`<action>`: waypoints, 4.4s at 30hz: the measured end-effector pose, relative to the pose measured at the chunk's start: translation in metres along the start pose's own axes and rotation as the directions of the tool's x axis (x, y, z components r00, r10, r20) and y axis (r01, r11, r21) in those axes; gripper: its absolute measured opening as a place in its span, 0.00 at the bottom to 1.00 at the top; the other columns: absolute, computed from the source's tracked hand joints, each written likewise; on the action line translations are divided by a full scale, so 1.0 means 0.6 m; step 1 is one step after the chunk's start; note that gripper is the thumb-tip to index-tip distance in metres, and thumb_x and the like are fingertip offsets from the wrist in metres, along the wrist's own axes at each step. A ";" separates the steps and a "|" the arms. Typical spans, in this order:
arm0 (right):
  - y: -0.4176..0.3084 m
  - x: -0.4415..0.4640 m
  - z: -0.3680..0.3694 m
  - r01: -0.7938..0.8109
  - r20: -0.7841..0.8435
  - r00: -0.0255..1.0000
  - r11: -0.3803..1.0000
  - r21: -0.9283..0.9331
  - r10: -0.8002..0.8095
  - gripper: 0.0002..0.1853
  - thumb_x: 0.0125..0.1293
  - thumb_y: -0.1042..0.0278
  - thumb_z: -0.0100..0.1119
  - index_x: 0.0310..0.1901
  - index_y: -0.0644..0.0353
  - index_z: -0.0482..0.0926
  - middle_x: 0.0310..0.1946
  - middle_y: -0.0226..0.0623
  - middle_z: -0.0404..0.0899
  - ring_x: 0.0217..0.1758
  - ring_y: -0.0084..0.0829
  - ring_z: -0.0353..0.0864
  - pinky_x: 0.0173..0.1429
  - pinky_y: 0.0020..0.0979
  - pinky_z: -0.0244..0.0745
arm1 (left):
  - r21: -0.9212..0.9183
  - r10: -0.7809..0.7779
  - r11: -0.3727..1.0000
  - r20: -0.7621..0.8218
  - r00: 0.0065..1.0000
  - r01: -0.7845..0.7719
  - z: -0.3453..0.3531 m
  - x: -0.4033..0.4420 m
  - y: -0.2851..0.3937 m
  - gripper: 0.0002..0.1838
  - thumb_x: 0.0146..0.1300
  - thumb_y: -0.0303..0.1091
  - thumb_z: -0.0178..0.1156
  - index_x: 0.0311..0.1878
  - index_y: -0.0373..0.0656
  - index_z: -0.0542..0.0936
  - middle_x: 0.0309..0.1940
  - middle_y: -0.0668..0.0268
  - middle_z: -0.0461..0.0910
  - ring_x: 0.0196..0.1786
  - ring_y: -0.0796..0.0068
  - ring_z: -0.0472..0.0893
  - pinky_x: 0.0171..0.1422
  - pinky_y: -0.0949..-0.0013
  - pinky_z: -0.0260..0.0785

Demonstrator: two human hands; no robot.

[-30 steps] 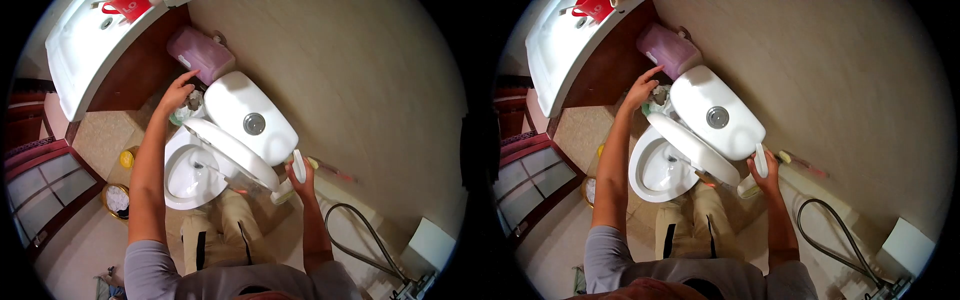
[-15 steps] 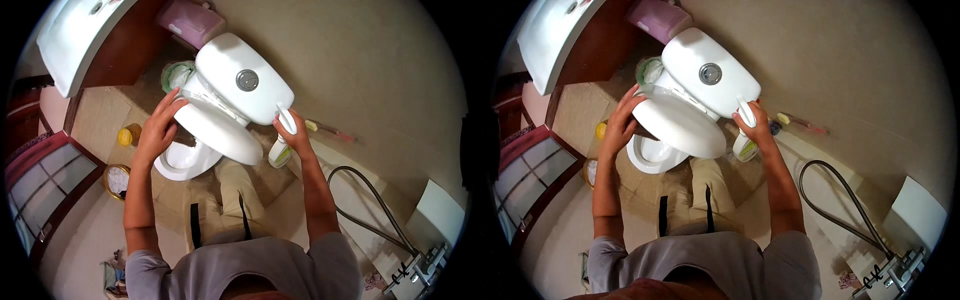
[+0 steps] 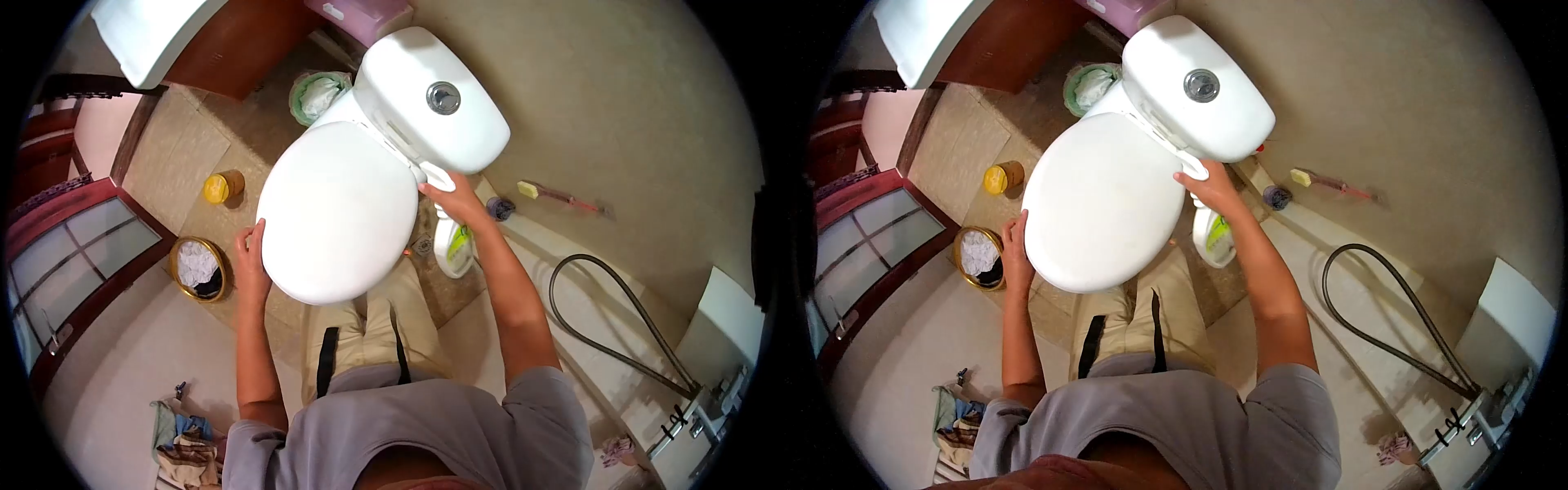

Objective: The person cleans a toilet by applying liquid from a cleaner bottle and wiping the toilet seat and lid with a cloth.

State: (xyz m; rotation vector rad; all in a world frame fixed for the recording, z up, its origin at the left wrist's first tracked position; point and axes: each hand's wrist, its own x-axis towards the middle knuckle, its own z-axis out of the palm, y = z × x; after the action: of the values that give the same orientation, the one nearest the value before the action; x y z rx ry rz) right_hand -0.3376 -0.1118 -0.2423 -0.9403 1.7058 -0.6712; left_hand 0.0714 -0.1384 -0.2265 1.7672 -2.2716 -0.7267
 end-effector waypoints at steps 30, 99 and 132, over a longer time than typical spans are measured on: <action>0.007 -0.069 0.319 0.228 0.293 0.940 0.963 -0.145 -0.178 0.23 0.54 0.50 0.68 0.36 0.66 0.78 0.30 0.46 0.79 0.32 0.41 0.80 0.36 0.37 0.76 | -0.659 -0.457 0.494 0.359 0.814 0.568 0.172 -0.155 -0.203 0.35 0.64 0.30 0.55 0.74 0.51 0.55 0.65 0.52 0.66 0.63 0.64 0.70 0.61 0.63 0.66; 0.053 0.071 0.166 -0.180 -0.217 0.950 0.961 0.212 0.226 0.19 0.57 0.63 0.66 0.44 0.69 0.80 0.35 0.38 0.81 0.34 0.28 0.79 0.38 0.31 0.74 | -0.657 -0.437 0.684 -0.019 0.899 0.319 0.191 -0.266 -0.215 0.20 0.65 0.25 0.51 0.61 0.38 0.72 0.49 0.62 0.76 0.43 0.75 0.77 0.49 0.73 0.70; -0.256 -0.186 -0.081 0.486 -0.447 0.794 0.872 0.060 -0.412 0.18 0.64 0.62 0.63 0.52 0.61 0.76 0.40 0.32 0.80 0.45 0.21 0.77 0.51 0.27 0.73 | -0.820 -0.543 0.503 -0.054 0.838 0.273 0.131 -0.293 -0.239 0.19 0.65 0.25 0.48 0.59 0.36 0.73 0.53 0.57 0.74 0.55 0.66 0.73 0.62 0.66 0.64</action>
State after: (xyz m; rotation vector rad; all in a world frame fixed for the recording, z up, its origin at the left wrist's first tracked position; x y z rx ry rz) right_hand -0.3242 -0.1009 -0.0471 -1.1514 1.7603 -1.4102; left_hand 0.2112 0.0240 -0.3349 1.7461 -0.9862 -1.1950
